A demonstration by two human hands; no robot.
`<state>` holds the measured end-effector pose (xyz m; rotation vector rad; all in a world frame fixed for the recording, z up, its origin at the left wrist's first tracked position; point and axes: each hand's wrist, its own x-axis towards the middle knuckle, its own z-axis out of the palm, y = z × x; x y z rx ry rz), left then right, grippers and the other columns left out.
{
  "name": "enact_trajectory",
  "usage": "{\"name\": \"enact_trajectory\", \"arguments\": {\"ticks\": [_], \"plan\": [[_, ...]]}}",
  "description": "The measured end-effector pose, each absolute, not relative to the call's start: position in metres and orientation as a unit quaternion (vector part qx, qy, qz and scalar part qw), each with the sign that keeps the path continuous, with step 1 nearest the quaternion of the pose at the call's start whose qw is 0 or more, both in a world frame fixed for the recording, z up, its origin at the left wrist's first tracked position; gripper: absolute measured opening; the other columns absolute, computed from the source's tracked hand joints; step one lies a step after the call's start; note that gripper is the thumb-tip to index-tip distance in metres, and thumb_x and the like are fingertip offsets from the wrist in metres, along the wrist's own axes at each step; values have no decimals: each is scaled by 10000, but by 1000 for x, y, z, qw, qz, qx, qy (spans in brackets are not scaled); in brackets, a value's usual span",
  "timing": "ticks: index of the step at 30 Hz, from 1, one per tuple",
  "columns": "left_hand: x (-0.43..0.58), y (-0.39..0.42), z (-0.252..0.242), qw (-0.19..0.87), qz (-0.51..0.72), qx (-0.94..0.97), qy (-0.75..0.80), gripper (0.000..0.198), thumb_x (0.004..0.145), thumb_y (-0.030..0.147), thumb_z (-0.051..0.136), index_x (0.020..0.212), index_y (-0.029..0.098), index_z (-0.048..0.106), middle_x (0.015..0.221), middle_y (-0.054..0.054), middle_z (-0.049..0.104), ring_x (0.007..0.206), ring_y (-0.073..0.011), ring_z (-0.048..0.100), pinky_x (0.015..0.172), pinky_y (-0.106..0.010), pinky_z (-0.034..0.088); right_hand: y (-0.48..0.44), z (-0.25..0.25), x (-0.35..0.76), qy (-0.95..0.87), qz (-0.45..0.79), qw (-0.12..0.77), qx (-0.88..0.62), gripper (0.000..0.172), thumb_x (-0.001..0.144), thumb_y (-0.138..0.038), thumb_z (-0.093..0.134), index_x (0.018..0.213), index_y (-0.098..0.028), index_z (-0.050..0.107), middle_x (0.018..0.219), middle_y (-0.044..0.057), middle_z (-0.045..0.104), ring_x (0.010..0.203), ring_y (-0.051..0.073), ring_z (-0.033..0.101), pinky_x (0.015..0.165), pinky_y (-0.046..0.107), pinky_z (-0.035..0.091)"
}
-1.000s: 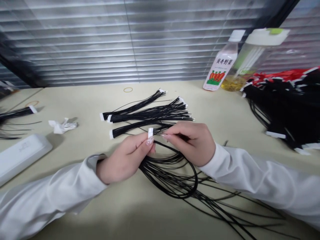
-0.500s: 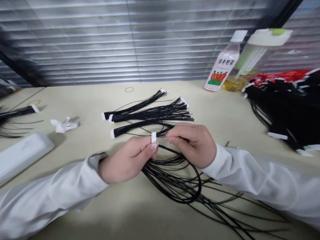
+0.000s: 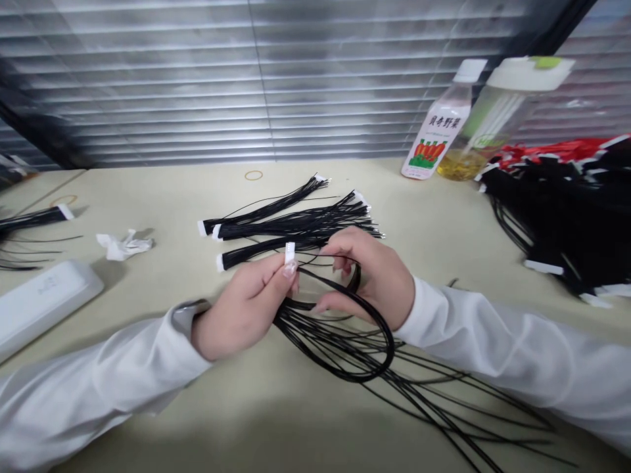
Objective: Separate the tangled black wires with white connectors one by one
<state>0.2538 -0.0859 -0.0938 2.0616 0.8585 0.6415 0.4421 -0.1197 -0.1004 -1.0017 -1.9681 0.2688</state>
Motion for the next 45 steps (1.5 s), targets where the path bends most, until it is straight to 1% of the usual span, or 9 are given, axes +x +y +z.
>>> {"name": "enact_trajectory", "arguments": {"ticks": [5, 8, 13, 18, 27, 31, 38, 43, 45], "plan": [[254, -85, -96, 380, 303, 786, 382, 322, 866, 352, 320, 645, 150, 440, 581, 28, 426, 543, -65, 381, 521, -183, 329, -123, -94, 445, -754, -42, 504, -419, 312, 651, -368, 677, 765, -170, 464, 784, 48, 475, 767, 158, 465, 673, 298, 410], [255, -85, -95, 352, 332, 783, 391, 317, 866, 343, 325, 650, 149, 454, 592, 24, 450, 553, -66, 402, 527, -181, 335, -124, -94, 445, -777, -70, 464, -420, 237, 713, -336, 620, 629, -172, 471, 638, 16, 468, 643, 136, 449, 598, 278, 371], [255, -86, -93, 333, 329, 787, 400, 312, 868, 327, 330, 652, 145, 461, 597, 24, 459, 551, -62, 412, 526, -176, 340, -129, -95, 445, -837, -16, 378, -395, 361, 803, -340, 507, 488, -173, 454, 431, -33, 361, 442, 88, 316, 479, 248, 271], [255, -86, -91, 332, 301, 800, 400, 323, 870, 325, 326, 637, 141, 454, 577, 27, 440, 536, -58, 389, 516, -176, 327, -130, -99, 445, -886, 98, 317, -326, 297, 833, -354, 453, 625, -163, 545, 493, -25, 426, 469, 82, 374, 482, 219, 297], [255, -85, -93, 350, 288, 802, 389, 315, 871, 331, 322, 655, 142, 451, 592, 25, 438, 547, -59, 387, 524, -174, 329, -126, -107, 443, -906, 80, 241, -340, 295, 866, -318, 387, 662, -177, 547, 574, -11, 495, 562, 94, 432, 553, 220, 322], [255, -84, -92, 344, 292, 803, 389, 316, 871, 327, 322, 651, 144, 454, 591, 27, 439, 545, -59, 389, 524, -173, 331, -124, -109, 442, -900, 65, 252, -349, 258, 856, -301, 394, 676, -175, 530, 596, -14, 509, 562, 90, 436, 559, 215, 320], [257, -83, -92, 326, 317, 792, 407, 320, 868, 341, 324, 654, 149, 465, 586, 28, 442, 535, -60, 393, 508, -176, 329, -124, -109, 448, -840, -68, 258, -472, 163, 801, -267, 450, 726, -186, 570, 633, 0, 558, 594, 122, 492, 566, 243, 333], [256, -83, -94, 343, 321, 786, 401, 317, 869, 348, 327, 667, 150, 469, 594, 27, 442, 546, -61, 395, 521, -176, 337, -122, -108, 452, -790, -23, 312, -527, 220, 791, -262, 492, 975, -213, 601, 730, 1, 649, 585, 119, 561, 537, 229, 379], [256, -83, -94, 346, 320, 787, 399, 314, 869, 343, 329, 667, 148, 469, 599, 25, 446, 553, -61, 400, 530, -178, 339, -120, -108, 452, -754, 4, 362, -548, 215, 808, -250, 489, 976, -212, 618, 744, -4, 667, 549, 101, 567, 525, 218, 400]]}}
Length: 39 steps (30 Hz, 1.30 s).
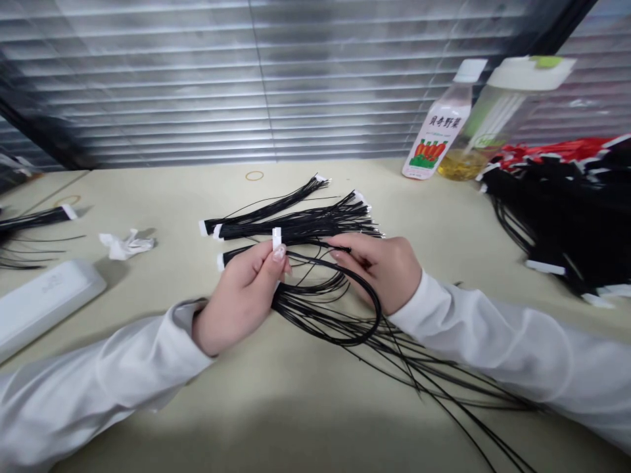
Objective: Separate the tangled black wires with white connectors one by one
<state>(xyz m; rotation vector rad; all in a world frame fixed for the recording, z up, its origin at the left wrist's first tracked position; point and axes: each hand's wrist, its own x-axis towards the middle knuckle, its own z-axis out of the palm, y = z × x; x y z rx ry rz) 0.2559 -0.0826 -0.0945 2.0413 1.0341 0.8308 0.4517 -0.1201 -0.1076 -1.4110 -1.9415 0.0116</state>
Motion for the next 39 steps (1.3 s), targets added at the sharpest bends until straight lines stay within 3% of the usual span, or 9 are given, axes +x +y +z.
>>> {"name": "enact_trajectory", "arguments": {"ticks": [5, 10, 19, 22, 25, 29, 32, 36, 39], "plan": [[256, -83, -93, 349, 315, 788, 398, 318, 871, 339, 324, 666, 146, 473, 606, 24, 450, 562, -62, 405, 541, -180, 337, -120, -101, 449, -710, 32, 471, -523, 157, 799, -172, 492, 880, -169, 626, 748, 13, 664, 611, 104, 597, 572, 219, 467], [257, -83, -92, 370, 311, 782, 393, 316, 868, 344, 331, 661, 147, 465, 616, 17, 459, 579, -70, 411, 546, -184, 339, -123, -96, 447, -716, -9, 537, -445, 286, 782, -164, 491, 1061, -180, 549, 1108, 112, 553, 1053, 224, 511, 726, 343, 506], [256, -83, -92, 352, 289, 795, 401, 310, 868, 339, 330, 663, 149, 462, 607, 27, 446, 568, -65, 399, 551, -185, 335, -116, -97, 449, -708, -66, 524, -469, 361, 837, -239, 458, 1197, -266, 452, 1348, 54, 346, 1272, 262, 263, 1019, 512, 263], [255, -83, -93, 340, 277, 809, 392, 301, 869, 331, 327, 678, 149, 471, 610, 25, 449, 573, -67, 405, 555, -184, 340, -114, -98, 451, -703, -42, 545, -455, 312, 842, -214, 454, 1149, -234, 505, 1267, 66, 454, 1211, 229, 377, 1008, 456, 320], [254, -83, -94, 344, 270, 812, 386, 299, 870, 331, 321, 690, 148, 474, 612, 22, 449, 571, -69, 401, 545, -184, 337, -114, -103, 452, -699, 53, 559, -444, 268, 872, -190, 396, 1087, -215, 555, 999, 43, 622, 879, 154, 605, 839, 354, 492], [254, -83, -94, 355, 253, 820, 372, 304, 872, 333, 315, 680, 147, 461, 614, 21, 447, 568, -68, 393, 545, -182, 336, -117, -110, 451, -699, 155, 533, -450, 398, 896, -213, 335, 1288, -285, 346, 859, 1, 642, 464, 69, 548, 494, 236, 523], [254, -83, -93, 353, 251, 825, 364, 302, 874, 330, 314, 679, 149, 458, 620, 23, 449, 577, -68, 397, 560, -180, 341, -119, -110, 450, -706, 135, 531, -449, 484, 871, -194, 384, 1333, -265, 257, 811, 4, 652, 564, 106, 594, 541, 246, 526], [254, -83, -93, 351, 254, 824, 365, 305, 874, 330, 311, 682, 149, 462, 628, 19, 463, 585, -72, 410, 564, -180, 346, -121, -100, 449, -716, 50, 527, -455, 315, 843, -148, 416, 1137, -205, 512, 890, 33, 651, 842, 146, 603, 773, 298, 496], [254, -83, -94, 347, 253, 826, 366, 299, 874, 326, 315, 682, 149, 463, 631, 21, 466, 588, -70, 416, 567, -179, 346, -124, -93, 449, -742, 5, 525, -418, 229, 820, -155, 469, 1008, -176, 597, 873, 60, 642, 818, 143, 594, 730, 267, 492]]}}
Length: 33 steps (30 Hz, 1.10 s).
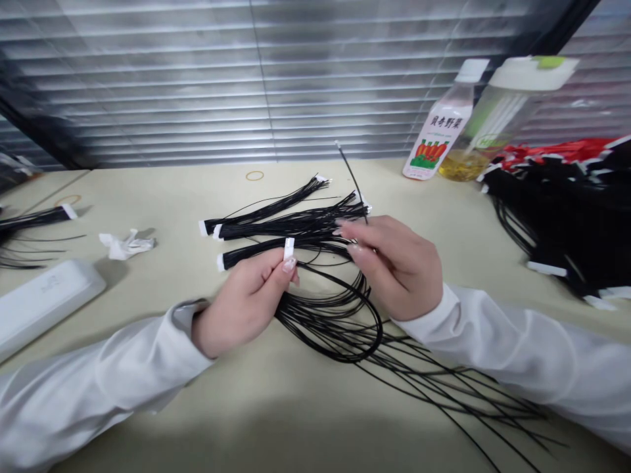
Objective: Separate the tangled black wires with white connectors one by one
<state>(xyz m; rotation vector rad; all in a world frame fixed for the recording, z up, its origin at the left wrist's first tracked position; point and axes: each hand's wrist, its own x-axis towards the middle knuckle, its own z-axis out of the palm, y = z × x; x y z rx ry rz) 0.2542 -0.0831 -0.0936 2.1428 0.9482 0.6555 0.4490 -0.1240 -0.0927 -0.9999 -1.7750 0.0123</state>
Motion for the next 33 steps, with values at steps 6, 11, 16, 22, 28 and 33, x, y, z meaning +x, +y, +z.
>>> {"name": "enact_trajectory", "arguments": {"ticks": [6, 11, 16, 22, 28, 33], "plan": [[255, -83, -93, 348, 248, 825, 371, 304, 875, 331, 310, 677, 149, 452, 620, 25, 450, 583, -68, 403, 554, -179, 332, -128, -101, 449, -776, 101, 482, -394, 408, 867, -146, 377, 1266, -231, 365, 698, -19, 610, 568, 84, 573, 588, 208, 490], [255, -84, -92, 344, 243, 827, 372, 306, 873, 337, 307, 684, 149, 458, 620, 21, 457, 579, -73, 403, 543, -179, 331, -122, -108, 447, -729, 149, 511, -432, 243, 879, -177, 360, 1115, -184, 418, 694, -17, 574, 473, 61, 496, 500, 197, 460], [255, -83, -92, 344, 246, 829, 367, 310, 872, 333, 307, 676, 149, 461, 633, 14, 481, 587, -76, 416, 547, -180, 338, -116, -101, 448, -759, 45, 476, -443, 156, 838, -163, 422, 793, -163, 571, 768, 40, 617, 745, 121, 566, 684, 254, 471], [254, -83, -93, 349, 246, 830, 360, 292, 872, 317, 316, 684, 149, 463, 641, 18, 481, 593, -71, 420, 557, -177, 342, -119, -103, 448, -741, 71, 469, -475, 188, 808, -137, 456, 944, -152, 585, 702, 4, 629, 641, 96, 577, 627, 211, 463], [254, -83, -93, 354, 239, 833, 353, 296, 877, 325, 306, 687, 151, 452, 633, 25, 450, 589, -68, 400, 572, -182, 337, -119, -101, 446, -759, 61, 446, -471, 104, 769, -183, 549, 826, -138, 624, 604, -21, 599, 509, 55, 498, 527, 165, 398], [252, -83, -94, 358, 244, 833, 345, 296, 879, 327, 303, 703, 154, 467, 650, 24, 455, 611, -69, 410, 590, -185, 343, -120, -97, 446, -758, 70, 441, -476, 228, 801, -230, 522, 595, -139, 560, 492, -37, 481, 458, 43, 390, 475, 172, 322]]}}
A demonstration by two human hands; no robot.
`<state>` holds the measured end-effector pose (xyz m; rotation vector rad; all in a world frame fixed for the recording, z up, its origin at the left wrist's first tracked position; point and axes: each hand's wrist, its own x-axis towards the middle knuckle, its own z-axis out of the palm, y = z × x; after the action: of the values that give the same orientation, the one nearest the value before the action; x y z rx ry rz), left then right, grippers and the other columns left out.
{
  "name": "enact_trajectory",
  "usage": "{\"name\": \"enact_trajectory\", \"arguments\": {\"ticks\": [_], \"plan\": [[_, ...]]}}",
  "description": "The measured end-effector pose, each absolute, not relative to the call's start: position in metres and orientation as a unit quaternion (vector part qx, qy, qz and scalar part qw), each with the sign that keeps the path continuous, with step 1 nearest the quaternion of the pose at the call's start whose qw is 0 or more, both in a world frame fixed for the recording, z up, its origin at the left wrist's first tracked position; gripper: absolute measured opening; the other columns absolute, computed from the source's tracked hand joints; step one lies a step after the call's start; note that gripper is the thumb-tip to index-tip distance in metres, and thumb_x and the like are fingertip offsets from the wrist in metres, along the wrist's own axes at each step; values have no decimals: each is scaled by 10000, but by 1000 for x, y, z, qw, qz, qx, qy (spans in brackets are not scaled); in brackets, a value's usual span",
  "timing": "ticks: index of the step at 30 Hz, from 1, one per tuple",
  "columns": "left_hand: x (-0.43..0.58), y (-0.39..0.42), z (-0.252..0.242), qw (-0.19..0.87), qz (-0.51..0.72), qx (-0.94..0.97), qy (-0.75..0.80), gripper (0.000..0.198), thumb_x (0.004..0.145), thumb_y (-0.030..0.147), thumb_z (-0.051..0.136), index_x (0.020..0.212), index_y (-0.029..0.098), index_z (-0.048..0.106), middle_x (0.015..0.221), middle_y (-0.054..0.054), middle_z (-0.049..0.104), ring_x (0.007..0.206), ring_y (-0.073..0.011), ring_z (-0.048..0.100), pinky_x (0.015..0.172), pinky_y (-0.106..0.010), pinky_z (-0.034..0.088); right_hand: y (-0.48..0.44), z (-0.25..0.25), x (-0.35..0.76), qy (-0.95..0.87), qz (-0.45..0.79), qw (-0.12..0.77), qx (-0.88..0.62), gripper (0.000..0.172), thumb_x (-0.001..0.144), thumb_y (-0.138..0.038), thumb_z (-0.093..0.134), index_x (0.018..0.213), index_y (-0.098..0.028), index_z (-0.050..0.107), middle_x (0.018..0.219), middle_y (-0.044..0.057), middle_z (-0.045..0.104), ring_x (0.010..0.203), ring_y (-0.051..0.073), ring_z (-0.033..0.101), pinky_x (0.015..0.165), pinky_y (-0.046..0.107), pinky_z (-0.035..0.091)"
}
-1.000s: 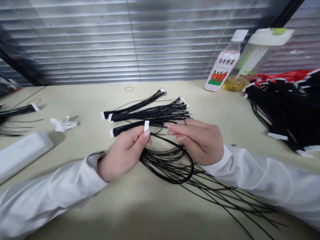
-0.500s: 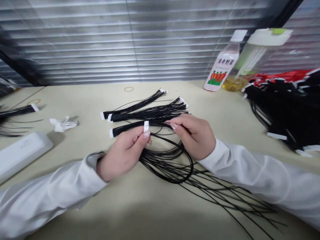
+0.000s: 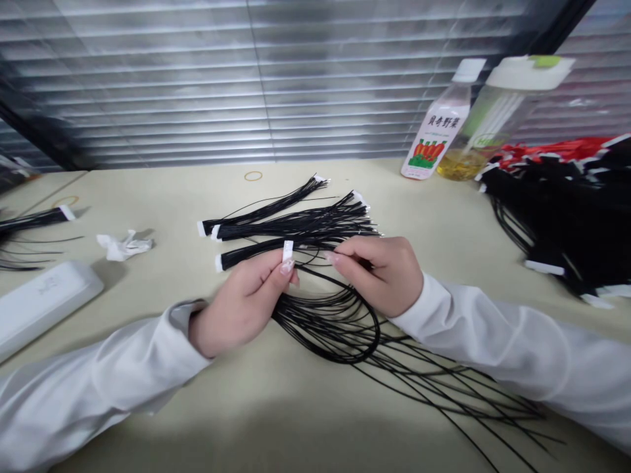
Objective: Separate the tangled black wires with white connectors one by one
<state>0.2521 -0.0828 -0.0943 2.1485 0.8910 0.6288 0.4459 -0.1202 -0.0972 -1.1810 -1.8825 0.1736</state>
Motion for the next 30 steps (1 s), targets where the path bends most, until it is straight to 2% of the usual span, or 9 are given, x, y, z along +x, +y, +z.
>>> {"name": "enact_trajectory", "arguments": {"ticks": [3, 5, 10, 15, 19, 27, 30], "plan": [[251, -82, -97, 375, 246, 822, 351, 301, 879, 344, 302, 727, 157, 481, 666, 21, 465, 617, -71, 415, 584, -189, 343, -123, -95, 447, -765, 88, 445, -456, 313, 814, -207, 482, 508, -146, 459, 459, -48, 345, 447, 51, 289, 449, 193, 270], [250, -82, -98, 382, 247, 818, 353, 304, 879, 352, 300, 737, 159, 487, 669, 22, 466, 618, -69, 414, 583, -189, 341, -125, -93, 448, -775, 93, 457, -427, 321, 814, -181, 460, 498, -154, 412, 473, -45, 313, 459, 59, 271, 453, 205, 261], [251, -82, -96, 387, 238, 817, 354, 323, 879, 361, 298, 725, 149, 486, 653, 20, 453, 611, -69, 402, 579, -188, 337, -129, -92, 450, -793, 47, 491, -357, 281, 799, -144, 434, 529, -175, 365, 498, -29, 313, 503, 88, 318, 480, 232, 269], [251, -81, -95, 377, 236, 826, 347, 324, 879, 353, 301, 706, 142, 476, 641, 20, 442, 599, -68, 385, 563, -183, 331, -127, -95, 450, -849, 77, 376, -364, 321, 823, -178, 416, 521, -175, 305, 512, -36, 279, 505, 84, 283, 483, 234, 234], [251, -80, -95, 378, 231, 831, 336, 326, 880, 342, 298, 690, 139, 469, 632, 20, 440, 593, -65, 390, 551, -175, 334, -124, -96, 450, -841, 116, 348, -397, 342, 835, -199, 406, 522, -171, 270, 511, -41, 266, 500, 76, 268, 495, 224, 235], [250, -81, -93, 388, 212, 845, 300, 320, 884, 328, 287, 682, 140, 451, 617, 19, 429, 577, -66, 385, 547, -176, 342, -123, -97, 449, -830, 143, 353, -407, 343, 830, -205, 417, 517, -166, 283, 511, -43, 286, 494, 68, 266, 497, 220, 234], [250, -80, -92, 390, 210, 847, 293, 322, 885, 322, 282, 672, 142, 443, 613, 21, 425, 573, -65, 382, 544, -176, 341, -123, -96, 449, -820, 157, 388, -391, 334, 824, -183, 428, 519, -165, 291, 518, -42, 293, 503, 67, 280, 502, 218, 244]]}}
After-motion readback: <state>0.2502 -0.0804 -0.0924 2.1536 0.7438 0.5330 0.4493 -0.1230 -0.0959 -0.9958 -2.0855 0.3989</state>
